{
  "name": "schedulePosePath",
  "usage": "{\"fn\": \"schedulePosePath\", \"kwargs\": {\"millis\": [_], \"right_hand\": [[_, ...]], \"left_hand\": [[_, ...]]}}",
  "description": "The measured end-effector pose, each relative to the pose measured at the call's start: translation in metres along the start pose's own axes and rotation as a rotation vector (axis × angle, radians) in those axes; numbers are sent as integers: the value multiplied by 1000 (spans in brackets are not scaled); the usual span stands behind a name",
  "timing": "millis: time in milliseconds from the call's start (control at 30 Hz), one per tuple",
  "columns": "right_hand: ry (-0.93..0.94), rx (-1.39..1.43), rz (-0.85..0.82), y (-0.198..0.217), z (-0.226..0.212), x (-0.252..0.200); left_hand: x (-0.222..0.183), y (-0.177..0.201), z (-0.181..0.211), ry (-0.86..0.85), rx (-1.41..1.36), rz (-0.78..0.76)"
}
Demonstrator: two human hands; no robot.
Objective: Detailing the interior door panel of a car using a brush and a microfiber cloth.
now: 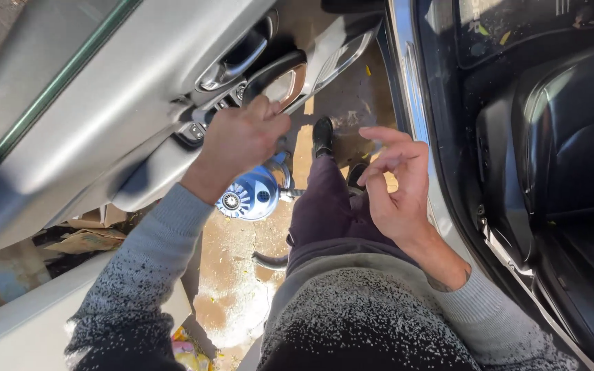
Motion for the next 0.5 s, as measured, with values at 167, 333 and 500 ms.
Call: {"fn": "schedulePosePath", "kwargs": {"millis": [167,333,500], "right_hand": [[-19,3,55,5,-1,7],[-17,-10,86,18,-4,21],[-7,-6,166,30,-9,37]], "left_hand": [[19,34,-2,-163,-108,94],[50,100,-26,-47,-401,444],[82,55,-118,-29,-842,1288]]}}
Point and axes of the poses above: each hand's wrist, its own x-axis towards the middle knuckle, its own y-axis out of the back of the hand, z = x × y, the point moved 7 cm from there along x, towards the middle knuckle, and after that the axes turned 15 degrees about -y, right-handed, at the moved point
